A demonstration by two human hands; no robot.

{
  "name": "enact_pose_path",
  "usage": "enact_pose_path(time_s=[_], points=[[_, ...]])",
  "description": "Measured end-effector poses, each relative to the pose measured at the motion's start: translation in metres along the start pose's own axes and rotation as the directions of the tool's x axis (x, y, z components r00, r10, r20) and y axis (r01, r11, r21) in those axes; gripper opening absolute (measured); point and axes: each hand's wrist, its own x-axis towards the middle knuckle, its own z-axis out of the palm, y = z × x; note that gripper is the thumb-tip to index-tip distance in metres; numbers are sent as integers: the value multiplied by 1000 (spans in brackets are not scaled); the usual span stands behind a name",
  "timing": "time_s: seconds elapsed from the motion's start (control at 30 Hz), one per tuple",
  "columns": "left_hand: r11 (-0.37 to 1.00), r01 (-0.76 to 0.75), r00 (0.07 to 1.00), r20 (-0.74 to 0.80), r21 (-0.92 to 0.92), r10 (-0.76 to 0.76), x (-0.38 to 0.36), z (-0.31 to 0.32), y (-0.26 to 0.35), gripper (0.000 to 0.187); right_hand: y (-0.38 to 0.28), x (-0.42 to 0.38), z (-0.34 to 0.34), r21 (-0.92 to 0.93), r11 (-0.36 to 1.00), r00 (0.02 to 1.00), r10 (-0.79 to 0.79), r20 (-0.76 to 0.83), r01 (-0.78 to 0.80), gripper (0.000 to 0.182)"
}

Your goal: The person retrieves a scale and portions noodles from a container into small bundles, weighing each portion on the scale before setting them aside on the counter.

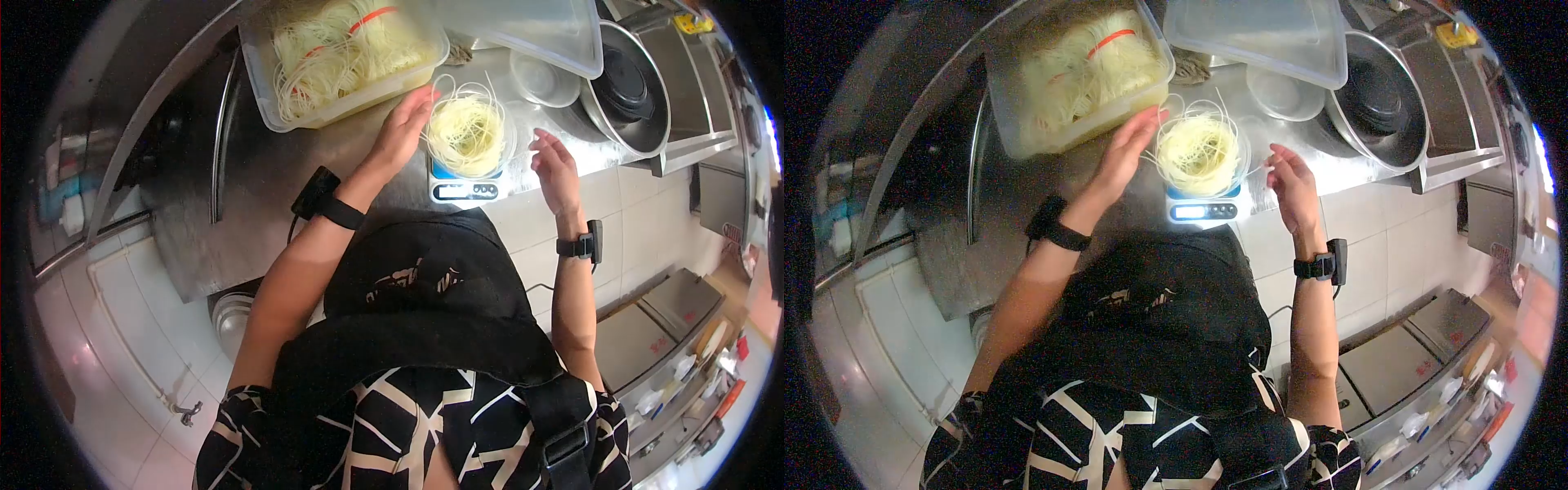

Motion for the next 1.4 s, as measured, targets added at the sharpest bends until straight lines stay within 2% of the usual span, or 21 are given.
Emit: enact_pose_path(time_s=[0.13,0.17,0.2,0.27,0.33,0.4,0.43,0.53,0.57,0.6,0.63,0.67,0.73,0.87,0.93,1.0,1.07,1.13,1.2,1.27,1.4], points=[[973,-177,984,56,146,171,-2,16,1,35,-23,-3,21,-58,982,983,-183,-30,181,27],[973,-179,983,57,146,172,-5,19,1,35,-26,-3,31,-175,958,971,-236,-30,227,27],[876,-273,961,150,398,231,-10,22,1,32,-29,-1,36,-289,918,957,-288,-22,270,26],[469,-448,893,359,761,270,-19,28,4,29,-8,13,25,-411,858,934,-355,-41,308,27],[169,-560,825,530,811,195,-18,33,-19,26,22,36,4,-766,544,728,-669,-149,343,38],[233,-470,874,411,852,260,-26,42,-12,26,21,29,11,-520,844,878,-341,-335,129,49],[244,-459,881,400,855,254,-24,43,-9,27,6,15,18,-268,962,946,-42,-322,-49,54],[283,-436,894,377,854,241,-19,46,-11,26,4,16,12,-44,991,984,121,-127,-128,36],[290,-448,890,391,846,234,-17,46,-4,25,1,17,13,-48,992,987,108,-123,-114,36],[283,-450,888,390,847,245,-17,47,2,25,-1,18,16,-134,990,977,-76,-200,49,27],[372,-401,914,339,837,221,-18,48,8,24,-2,19,19,-227,953,930,-258,-261,201,18],[457,-347,938,291,819,191,-19,48,15,24,-7,17,28,-225,951,929,-266,-258,210,18],[423,-397,911,295,814,289,-21,48,23,25,-15,11,54,-367,795,826,-553,-108,484,7],[454,-408,900,265,792,346,-26,35,25,27,0,20,83,-665,371,721,-580,379,648,15],[494,-398,901,227,773,371,-26,22,23,27,39,43,70,-768,-43,683,-428,592,639,19],[562,-440,866,164,701,473,-27,12,26,30,34,30,75,-753,-35,683,-395,615,657,21],[623,-348,905,79,700,417,-29,9,25,24,19,11,82,-737,-31,681,-358,638,675,24],[772,-177,918,-181,611,353,-21,6,-1,16,-8,-10,86,-823,63,739,-483,470,565,27],[798,-160,931,-181,581,318,-15,1,-24,14,-25,-18,81,-827,73,733,-512,449,557,25],[846,-17,985,-136,533,105,-14,2,-30,17,-33,-19,74,-783,153,731,-499,465,603,15],[849,-39,970,-185,526,159,-8,3,-37,18,-42,3,47,-773,285,733,-602,316,567,15]])
